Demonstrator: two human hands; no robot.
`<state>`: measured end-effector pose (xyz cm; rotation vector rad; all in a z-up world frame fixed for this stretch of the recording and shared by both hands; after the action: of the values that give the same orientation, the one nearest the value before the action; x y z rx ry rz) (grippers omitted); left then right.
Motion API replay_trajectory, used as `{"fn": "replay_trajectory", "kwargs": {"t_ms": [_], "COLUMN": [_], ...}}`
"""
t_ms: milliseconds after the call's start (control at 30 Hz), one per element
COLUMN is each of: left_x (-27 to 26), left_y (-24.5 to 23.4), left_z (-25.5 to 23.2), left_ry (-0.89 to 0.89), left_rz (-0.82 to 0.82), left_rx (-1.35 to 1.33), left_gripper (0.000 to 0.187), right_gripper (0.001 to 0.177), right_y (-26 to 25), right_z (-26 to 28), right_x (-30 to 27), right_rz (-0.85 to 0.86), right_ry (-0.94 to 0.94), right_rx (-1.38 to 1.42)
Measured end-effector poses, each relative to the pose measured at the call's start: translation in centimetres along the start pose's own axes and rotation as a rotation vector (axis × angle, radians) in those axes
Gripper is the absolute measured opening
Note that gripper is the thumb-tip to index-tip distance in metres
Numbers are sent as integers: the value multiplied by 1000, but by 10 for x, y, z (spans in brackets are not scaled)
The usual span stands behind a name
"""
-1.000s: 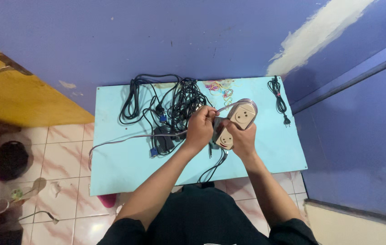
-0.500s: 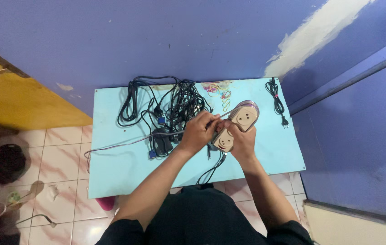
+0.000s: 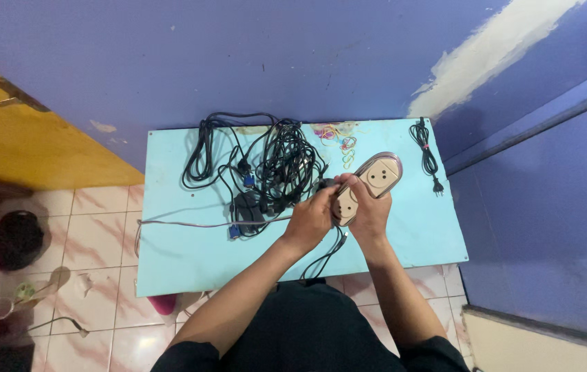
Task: The person untangles a pile of black cables on a light blue table and then wraps the cord of a white power strip around its body. The person handles the cables and power strip by hand, moving them on the table surface.
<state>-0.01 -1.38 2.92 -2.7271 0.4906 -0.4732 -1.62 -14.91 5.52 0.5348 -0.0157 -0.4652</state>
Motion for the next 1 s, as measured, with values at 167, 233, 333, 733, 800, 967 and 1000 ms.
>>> {"fn": "replay_trajectory", "kwargs": {"t_ms": [167, 233, 333, 733, 800, 967, 1000], "left_x": [12, 32, 60, 80, 82, 90, 93], "left_y": [-12, -30, -47, -27, -27, -22, -17], "left_z": [4, -6, -31, -56, -58, -66, -67], "left_ry": [-120, 60, 353, -44, -67, -2, -9], "left_rz": [44, 8, 36, 257, 260, 300, 280], "left_rx": [-27, 89, -45, -384, -326, -198, -215], "left_gripper": [32, 34, 49, 28, 28, 32, 33], "right_gripper": [10, 13, 21, 28, 26, 26, 26], "right_y": [-13, -13, -13, -11, -12, -22, -24], "right_z": [-5, -5, -7, -6, -6, -6, -7], "right_x": [5, 9, 3, -7, -6, 0, 2], "right_rz": [35, 83, 178, 308, 297, 297, 289], "right_ry": [-61, -100, -125, -52, -41, 5, 19], "right_rx": [-142, -209, -301, -454, -490, -506, -518]}}
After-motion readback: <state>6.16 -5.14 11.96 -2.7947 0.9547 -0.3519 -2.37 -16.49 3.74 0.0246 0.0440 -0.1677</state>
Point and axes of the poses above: each hand's wrist, its own x-axis towards the middle knuckle, its own y-axis out of the palm, z = x × y, the point moved 2 cm from there along x, towards the middle knuckle, and after that the axes turned 2 degrees about -x, right-handed, at the moved point
